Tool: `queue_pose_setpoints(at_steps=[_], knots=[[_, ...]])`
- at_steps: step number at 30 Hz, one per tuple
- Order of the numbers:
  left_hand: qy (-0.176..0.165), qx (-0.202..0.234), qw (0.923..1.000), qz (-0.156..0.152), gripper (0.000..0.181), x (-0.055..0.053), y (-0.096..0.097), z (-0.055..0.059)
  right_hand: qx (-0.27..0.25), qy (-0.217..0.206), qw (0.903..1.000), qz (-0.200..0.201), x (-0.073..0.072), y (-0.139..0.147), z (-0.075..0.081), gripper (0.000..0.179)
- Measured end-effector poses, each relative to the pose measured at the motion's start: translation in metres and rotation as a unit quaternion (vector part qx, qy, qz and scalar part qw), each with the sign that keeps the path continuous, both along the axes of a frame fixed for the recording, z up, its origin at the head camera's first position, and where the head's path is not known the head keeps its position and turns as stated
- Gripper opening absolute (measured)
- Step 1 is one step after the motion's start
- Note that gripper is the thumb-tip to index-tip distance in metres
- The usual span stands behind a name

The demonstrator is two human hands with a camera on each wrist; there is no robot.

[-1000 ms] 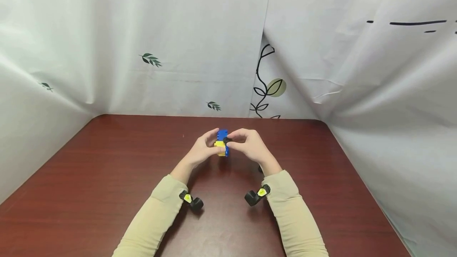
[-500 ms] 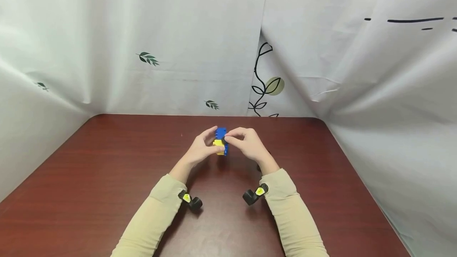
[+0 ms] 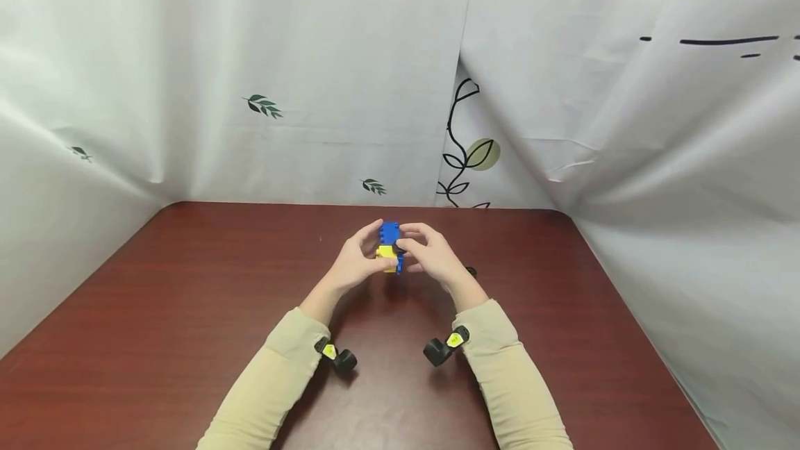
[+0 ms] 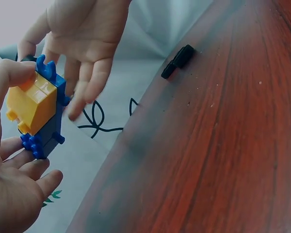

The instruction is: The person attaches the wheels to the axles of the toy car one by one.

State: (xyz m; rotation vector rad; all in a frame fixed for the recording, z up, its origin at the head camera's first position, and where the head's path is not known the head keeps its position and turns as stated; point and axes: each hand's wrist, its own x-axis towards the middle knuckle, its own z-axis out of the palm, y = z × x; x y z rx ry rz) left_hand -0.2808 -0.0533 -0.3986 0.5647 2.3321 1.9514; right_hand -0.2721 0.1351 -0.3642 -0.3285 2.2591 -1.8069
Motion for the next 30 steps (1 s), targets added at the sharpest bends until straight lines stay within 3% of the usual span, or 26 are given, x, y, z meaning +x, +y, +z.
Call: queue_pose_setpoints(at_steps=[2,9,16,25,30], knots=[[-0.002,0.000,1.0000,-0.001,0.085,0.001,0.000,0.000,-0.005,-0.022,0.9997,0.011,0.001,0.000,0.000,0.048],[-0.011,-0.010,0.9997,-0.021,0.083,0.022,-0.001,0.031,-0.036,-0.069,0.9962,0.039,0.001,0.003,0.000,0.055],[-0.009,-0.002,0.9997,-0.021,0.086,0.002,0.001,0.009,-0.054,-0.090,0.9926,0.061,0.001,0.006,0.003,0.062],[0.009,0.017,0.9995,-0.025,0.083,0.003,0.004,0.006,-0.115,-0.130,0.9809,0.089,0.000,0.009,0.001,0.060],[0.015,0.013,0.9996,-0.018,0.083,0.004,0.004,0.004,-0.131,-0.129,0.9790,0.089,0.001,0.007,-0.002,0.060]])
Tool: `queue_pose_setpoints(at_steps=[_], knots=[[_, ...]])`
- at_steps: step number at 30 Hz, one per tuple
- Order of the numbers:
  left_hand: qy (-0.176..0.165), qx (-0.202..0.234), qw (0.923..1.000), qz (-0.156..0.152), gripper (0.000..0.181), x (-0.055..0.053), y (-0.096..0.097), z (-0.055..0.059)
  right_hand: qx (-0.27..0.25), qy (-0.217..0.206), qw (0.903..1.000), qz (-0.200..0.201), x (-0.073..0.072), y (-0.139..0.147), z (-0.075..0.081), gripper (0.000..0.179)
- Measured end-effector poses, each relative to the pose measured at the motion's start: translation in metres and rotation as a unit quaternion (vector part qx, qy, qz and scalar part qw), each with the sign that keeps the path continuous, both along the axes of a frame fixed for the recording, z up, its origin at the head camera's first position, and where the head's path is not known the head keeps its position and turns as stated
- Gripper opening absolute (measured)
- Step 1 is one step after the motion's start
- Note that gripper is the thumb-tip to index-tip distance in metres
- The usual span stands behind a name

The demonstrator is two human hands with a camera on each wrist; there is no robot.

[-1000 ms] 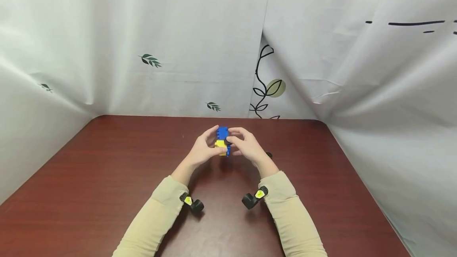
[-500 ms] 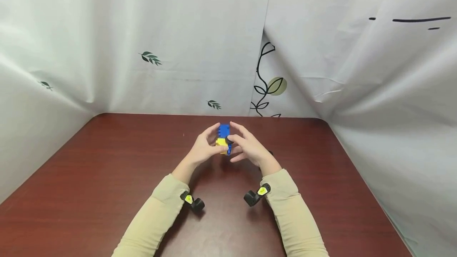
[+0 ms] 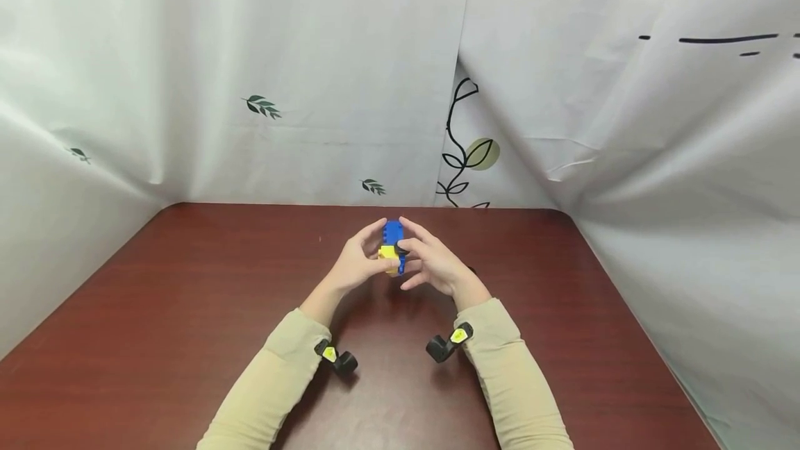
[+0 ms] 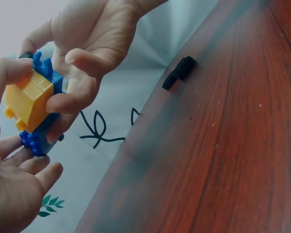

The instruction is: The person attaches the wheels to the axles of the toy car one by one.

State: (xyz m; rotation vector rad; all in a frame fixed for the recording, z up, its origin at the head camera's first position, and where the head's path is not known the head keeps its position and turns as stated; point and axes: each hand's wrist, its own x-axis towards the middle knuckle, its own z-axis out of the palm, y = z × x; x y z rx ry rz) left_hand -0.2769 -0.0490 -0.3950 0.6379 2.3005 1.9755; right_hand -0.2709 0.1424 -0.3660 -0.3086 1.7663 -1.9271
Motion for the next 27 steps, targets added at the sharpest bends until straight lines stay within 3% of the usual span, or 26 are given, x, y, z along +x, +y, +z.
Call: queue_pose_setpoints(at_steps=[9,27], knots=[[0.004,-0.011,0.9999,0.011,0.082,0.000,-0.003,-0.004,-0.010,0.010,0.9999,-0.009,0.001,-0.004,-0.005,0.058],[-0.016,-0.011,0.9998,-0.002,0.083,-0.002,-0.007,0.008,-0.038,0.032,0.9988,-0.006,0.000,-0.006,-0.004,0.061]])
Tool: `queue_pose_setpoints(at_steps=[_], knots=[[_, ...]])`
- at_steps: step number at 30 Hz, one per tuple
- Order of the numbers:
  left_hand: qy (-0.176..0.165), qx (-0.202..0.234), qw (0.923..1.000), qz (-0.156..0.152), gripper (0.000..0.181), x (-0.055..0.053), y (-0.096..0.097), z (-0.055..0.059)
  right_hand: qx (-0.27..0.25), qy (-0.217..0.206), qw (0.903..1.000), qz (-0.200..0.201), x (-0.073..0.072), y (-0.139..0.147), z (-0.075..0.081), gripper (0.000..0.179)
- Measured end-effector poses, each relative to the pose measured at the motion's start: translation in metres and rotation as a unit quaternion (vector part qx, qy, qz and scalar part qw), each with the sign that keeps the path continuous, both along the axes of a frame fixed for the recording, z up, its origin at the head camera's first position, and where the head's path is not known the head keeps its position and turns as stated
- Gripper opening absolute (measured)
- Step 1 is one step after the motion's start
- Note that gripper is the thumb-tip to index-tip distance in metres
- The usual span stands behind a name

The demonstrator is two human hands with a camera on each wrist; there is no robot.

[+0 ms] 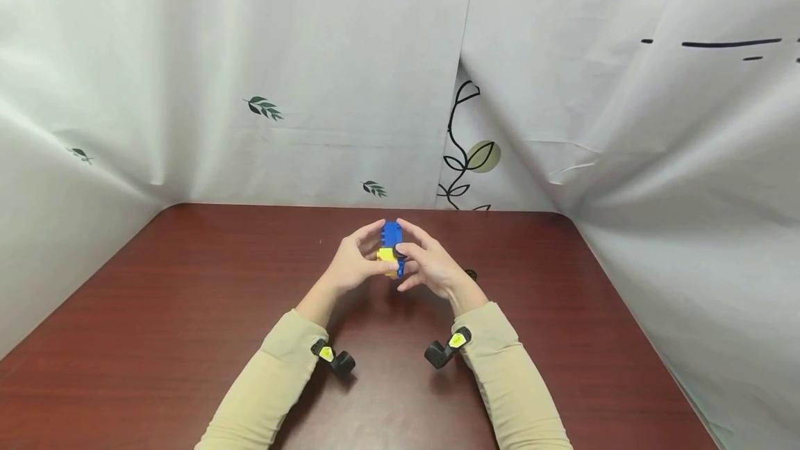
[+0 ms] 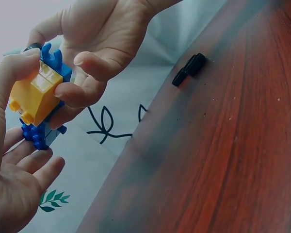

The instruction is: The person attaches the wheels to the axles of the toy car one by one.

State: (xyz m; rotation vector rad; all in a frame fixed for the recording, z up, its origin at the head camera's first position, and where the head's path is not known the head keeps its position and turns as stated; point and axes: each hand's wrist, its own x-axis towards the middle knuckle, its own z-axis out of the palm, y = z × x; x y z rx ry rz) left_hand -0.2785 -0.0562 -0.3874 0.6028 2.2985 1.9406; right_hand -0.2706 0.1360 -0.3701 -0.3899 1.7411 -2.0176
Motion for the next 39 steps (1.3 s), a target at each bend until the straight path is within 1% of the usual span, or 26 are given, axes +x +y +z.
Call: queue_pose_setpoints(at_steps=[3,7,10,14,16,21,25,28,31,36,38,39], knots=[[0.003,-0.006,1.0000,-0.005,0.082,0.008,-0.001,0.012,-0.004,0.005,1.0000,0.001,0.000,0.000,0.001,0.062],[0.003,-0.013,0.9999,-0.005,0.081,0.019,-0.001,0.025,-0.005,0.007,1.0000,-0.002,0.001,-0.001,0.002,0.062],[-0.005,-0.017,0.9998,-0.001,0.082,0.021,-0.001,0.025,-0.003,0.007,1.0000,-0.002,0.003,-0.002,0.001,0.061],[-0.004,-0.021,0.9998,0.004,0.082,0.021,-0.001,0.025,0.004,0.011,0.9999,-0.004,0.004,-0.001,0.002,0.060],[0.000,-0.020,0.9998,0.006,0.083,0.016,-0.001,0.019,0.008,0.015,0.9998,-0.005,0.003,-0.001,0.003,0.060],[0.011,-0.008,0.9997,0.020,0.084,0.000,0.000,-0.001,0.013,0.011,0.9998,-0.005,0.002,-0.002,0.004,0.060],[0.020,-0.003,0.9995,0.026,0.082,-0.002,0.000,-0.004,0.011,0.009,0.9999,-0.002,0.002,-0.002,0.003,0.061],[0.023,0.001,0.9994,0.025,0.081,-0.001,0.000,-0.003,0.014,0.010,0.9999,-0.001,0.002,-0.002,0.003,0.060],[0.020,0.001,0.9997,0.016,0.082,0.001,-0.001,0.002,0.017,0.012,0.9998,-0.001,0.002,-0.002,0.003,0.058],[0.015,-0.010,0.9998,0.006,0.081,0.013,-0.002,0.018,0.013,0.017,0.9997,0.006,0.002,-0.001,0.003,0.059],[0.010,-0.010,0.9999,0.006,0.081,0.013,-0.002,0.018,0.010,0.017,0.9998,0.011,0.003,-0.001,0.002,0.061],[0.008,-0.008,0.9999,0.008,0.081,0.012,-0.002,0.015,0.008,0.015,0.9998,0.013,0.003,-0.002,0.002,0.061]])
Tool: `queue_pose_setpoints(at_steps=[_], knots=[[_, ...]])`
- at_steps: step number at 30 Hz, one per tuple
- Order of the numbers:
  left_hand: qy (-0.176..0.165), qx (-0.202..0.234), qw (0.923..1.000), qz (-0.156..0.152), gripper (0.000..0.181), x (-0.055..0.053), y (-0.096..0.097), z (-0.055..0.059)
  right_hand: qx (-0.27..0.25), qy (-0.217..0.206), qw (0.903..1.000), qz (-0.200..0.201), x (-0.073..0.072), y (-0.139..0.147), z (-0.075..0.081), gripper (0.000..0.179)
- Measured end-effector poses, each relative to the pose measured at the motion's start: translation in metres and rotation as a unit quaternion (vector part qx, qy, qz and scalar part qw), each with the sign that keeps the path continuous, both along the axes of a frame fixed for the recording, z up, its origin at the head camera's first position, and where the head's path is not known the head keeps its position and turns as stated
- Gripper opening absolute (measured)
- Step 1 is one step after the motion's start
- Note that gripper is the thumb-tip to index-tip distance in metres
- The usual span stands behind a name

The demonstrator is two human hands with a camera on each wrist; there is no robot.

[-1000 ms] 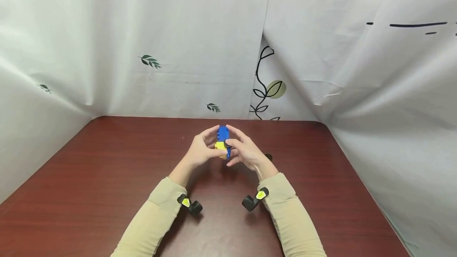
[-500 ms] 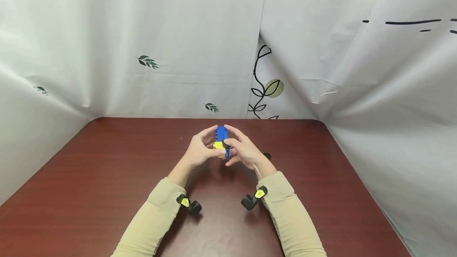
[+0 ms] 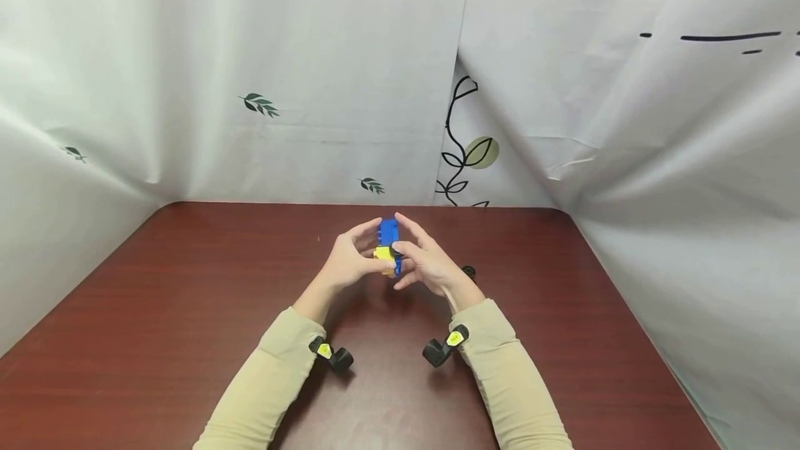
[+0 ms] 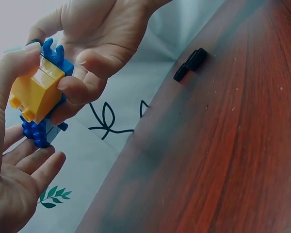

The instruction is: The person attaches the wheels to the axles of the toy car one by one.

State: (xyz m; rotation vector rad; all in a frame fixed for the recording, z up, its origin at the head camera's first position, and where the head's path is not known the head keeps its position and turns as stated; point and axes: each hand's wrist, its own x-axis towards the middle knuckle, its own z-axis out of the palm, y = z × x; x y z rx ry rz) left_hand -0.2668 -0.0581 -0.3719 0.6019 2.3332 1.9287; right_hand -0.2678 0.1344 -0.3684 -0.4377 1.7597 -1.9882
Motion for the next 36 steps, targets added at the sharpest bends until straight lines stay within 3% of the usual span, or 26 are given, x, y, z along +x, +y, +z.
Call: queue_pose_setpoints(at_steps=[6,12,19,28,35,36], knots=[[-0.001,0.008,0.9999,0.014,0.082,-0.011,-0.001,-0.019,-0.010,0.001,0.9999,0.000,0.000,-0.001,-0.003,0.064],[0.004,0.015,0.9998,0.008,0.082,-0.013,-0.003,-0.024,0.009,0.004,0.9999,-0.002,-0.001,-0.003,-0.006,0.064],[0.005,0.004,0.9999,-0.015,0.092,-0.015,-0.003,-0.021,0.051,0.006,0.9985,-0.019,-0.004,-0.003,-0.006,0.062],[-0.025,-0.014,0.9992,-0.027,0.095,-0.016,-0.001,-0.016,0.088,0.013,0.9957,-0.025,-0.008,0.003,-0.006,0.060],[-0.026,-0.019,0.9989,-0.034,0.090,0.005,-0.003,0.006,0.132,0.054,0.9884,-0.052,-0.008,0.011,-0.004,0.058],[-0.024,-0.018,0.9992,-0.028,0.091,0.003,-0.003,0.002,0.139,0.060,0.9867,-0.059,-0.008,0.013,-0.004,0.059]])
